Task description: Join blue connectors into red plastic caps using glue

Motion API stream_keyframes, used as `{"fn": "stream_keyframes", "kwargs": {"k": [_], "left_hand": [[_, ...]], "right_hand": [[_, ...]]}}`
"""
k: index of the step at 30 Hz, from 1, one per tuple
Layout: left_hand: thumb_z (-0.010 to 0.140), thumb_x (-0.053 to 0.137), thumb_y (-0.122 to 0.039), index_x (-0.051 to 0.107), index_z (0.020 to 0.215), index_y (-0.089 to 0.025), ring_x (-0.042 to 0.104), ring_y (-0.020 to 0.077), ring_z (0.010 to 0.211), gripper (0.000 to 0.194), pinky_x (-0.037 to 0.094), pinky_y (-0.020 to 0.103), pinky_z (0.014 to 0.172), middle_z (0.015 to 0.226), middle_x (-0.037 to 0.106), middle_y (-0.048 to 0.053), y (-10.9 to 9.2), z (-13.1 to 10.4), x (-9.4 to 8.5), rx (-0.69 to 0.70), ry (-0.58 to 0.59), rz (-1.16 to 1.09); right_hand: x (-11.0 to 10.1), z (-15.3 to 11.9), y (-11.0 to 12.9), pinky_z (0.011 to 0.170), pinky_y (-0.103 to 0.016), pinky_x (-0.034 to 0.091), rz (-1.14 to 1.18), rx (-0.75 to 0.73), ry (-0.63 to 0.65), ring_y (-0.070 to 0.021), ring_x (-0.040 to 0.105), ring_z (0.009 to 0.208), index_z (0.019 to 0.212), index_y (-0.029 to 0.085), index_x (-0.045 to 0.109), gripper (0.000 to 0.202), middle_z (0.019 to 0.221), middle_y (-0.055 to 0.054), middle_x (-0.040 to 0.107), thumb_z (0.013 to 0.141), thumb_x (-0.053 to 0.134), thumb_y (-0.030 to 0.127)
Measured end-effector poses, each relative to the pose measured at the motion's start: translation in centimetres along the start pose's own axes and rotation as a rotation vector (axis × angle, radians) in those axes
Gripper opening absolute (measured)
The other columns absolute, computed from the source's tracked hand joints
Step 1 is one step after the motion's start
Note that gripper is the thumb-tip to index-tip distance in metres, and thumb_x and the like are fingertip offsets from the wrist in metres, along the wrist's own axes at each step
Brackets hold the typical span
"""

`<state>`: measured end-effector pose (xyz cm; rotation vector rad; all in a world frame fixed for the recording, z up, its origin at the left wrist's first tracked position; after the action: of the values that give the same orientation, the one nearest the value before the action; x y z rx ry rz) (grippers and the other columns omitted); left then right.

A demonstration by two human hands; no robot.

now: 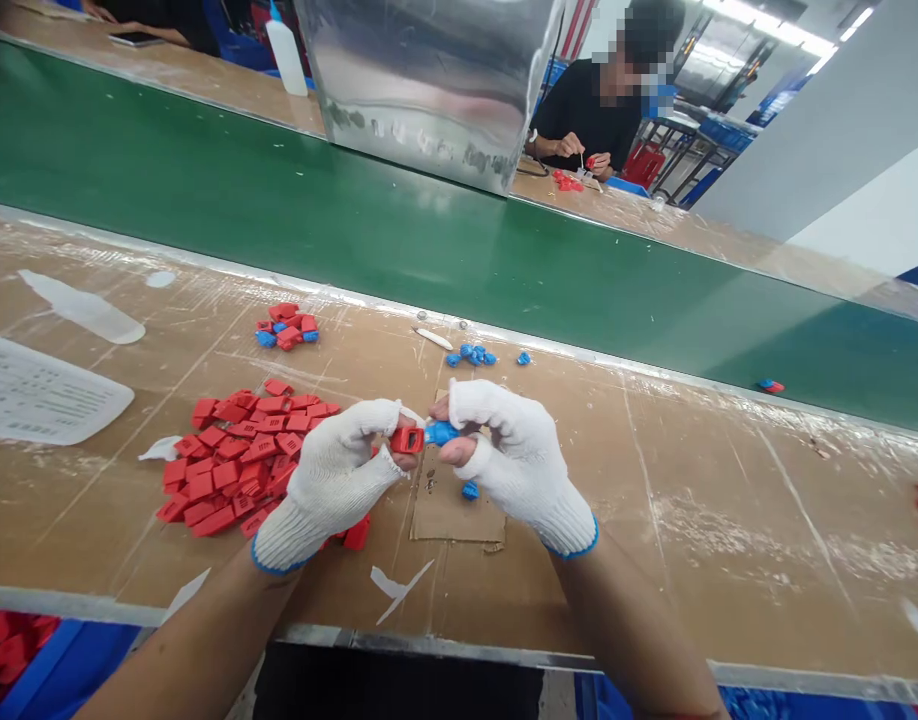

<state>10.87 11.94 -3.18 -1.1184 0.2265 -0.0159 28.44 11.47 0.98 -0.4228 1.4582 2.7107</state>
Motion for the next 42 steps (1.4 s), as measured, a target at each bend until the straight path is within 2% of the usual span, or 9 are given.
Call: {"fn": "stream_keyframes", "kwargs": {"k": [3,7,10,13,20,27,29,35,42], "left_hand": [[0.082,0.076,-0.015,0.067,0.085,-0.020,0.067,0.0130,0.069,0.010,0.057,0.026,0.071,0.082,0.077,0.000,-0.4,0.0,-0.1,0.062,-0.013,0.020],[0.084,0.075,-0.017,0.068,0.090,-0.020,0.069,0.0147,0.073,0.009,0.055,0.027,0.072,0.086,0.077,0.002,0.0,-0.2,-0.4,0.071,-0.031,0.036],[0.094,0.070,-0.032,0.065,0.092,-0.019,0.062,0.0154,0.070,0.014,0.053,0.029,0.069,0.082,0.071,0.002,0.7,-0.3,-0.2,-0.004,0.019,0.033],[0.107,0.051,-0.053,0.062,0.097,-0.020,0.051,0.0145,0.062,0.037,0.048,0.030,0.063,0.075,0.061,0.000,0.8,-0.4,0.6,-0.058,0.139,-0.060],[0.107,0.040,-0.071,0.061,0.088,-0.020,0.047,0.0153,0.063,0.059,0.043,0.031,0.063,0.073,0.056,0.001,0.8,-0.7,1.7,-0.091,0.272,-0.164],[0.107,0.038,-0.072,0.057,0.083,-0.021,0.040,0.0139,0.058,0.059,0.035,0.030,0.056,0.069,0.052,-0.001,1.1,-0.8,1.8,-0.108,0.291,-0.191],[0.107,0.037,-0.072,0.054,0.081,-0.021,0.039,0.0139,0.058,0.059,0.034,0.031,0.056,0.068,0.050,-0.001,1.2,-0.8,1.9,-0.109,0.306,-0.177],[0.108,0.032,-0.072,0.049,0.076,-0.022,0.039,0.0150,0.062,0.062,0.033,0.032,0.059,0.070,0.047,-0.001,1.2,-0.9,2.1,-0.096,0.329,-0.122],[0.109,0.033,-0.069,0.052,0.081,-0.021,0.033,0.0151,0.063,0.058,0.029,0.033,0.061,0.071,0.041,-0.002,2.2,-1.7,2.7,-0.254,0.348,-0.204]], "right_hand": [[0.7,-0.1,-0.3,0.073,-0.034,0.064,-0.036,-0.008,0.042,-0.0197,0.077,0.077,0.094,0.025,0.079,0.028,0.089,-0.002,0.081,0.094,0.083,0.052],[0.6,-0.1,-0.4,0.075,-0.036,0.067,-0.043,-0.022,0.041,-0.0219,0.080,0.081,0.093,0.024,0.079,0.026,0.092,-0.004,0.083,0.095,0.082,0.050],[0.7,-0.1,0.0,0.078,-0.035,0.068,-0.026,-0.089,0.038,-0.0217,0.081,0.085,0.095,0.025,0.079,0.018,0.095,-0.003,0.083,0.095,0.084,0.043],[0.6,-0.1,0.4,0.083,-0.035,0.067,-0.044,-0.139,0.007,-0.0212,0.082,0.090,0.101,0.028,0.080,0.012,0.100,-0.003,0.084,0.096,0.083,0.038],[1.0,-0.3,1.0,0.083,-0.040,0.067,-0.088,-0.215,0.015,-0.0236,0.080,0.092,0.105,0.027,0.080,0.009,0.100,-0.005,0.083,0.099,0.080,0.033],[1.4,0.0,1.6,0.084,-0.037,0.067,-0.116,-0.271,0.061,-0.0224,0.080,0.092,0.108,0.027,0.077,0.010,0.097,-0.004,0.082,0.100,0.079,0.033],[1.7,0.1,1.9,0.079,-0.036,0.066,-0.168,-0.272,0.097,-0.0218,0.078,0.087,0.101,0.027,0.076,0.009,0.090,-0.004,0.080,0.102,0.075,0.036],[2.6,0.1,2.5,0.067,-0.033,0.061,-0.287,-0.245,0.186,-0.0204,0.071,0.075,0.078,0.026,0.067,0.033,0.074,-0.003,0.071,0.106,0.069,0.043],[2.7,0.5,2.3,0.061,-0.031,0.056,-0.221,-0.221,0.153,-0.0169,0.061,0.067,0.073,0.024,0.061,0.037,0.069,-0.001,0.065,0.104,0.072,0.040]]}}
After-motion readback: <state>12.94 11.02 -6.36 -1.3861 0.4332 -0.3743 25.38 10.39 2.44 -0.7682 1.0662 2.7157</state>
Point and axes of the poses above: each hand's wrist, its own z-axis towards the middle knuckle, its own x-axis out of the palm, y = z × x, the point moved 8 cm from there along z, towards the middle knuckle
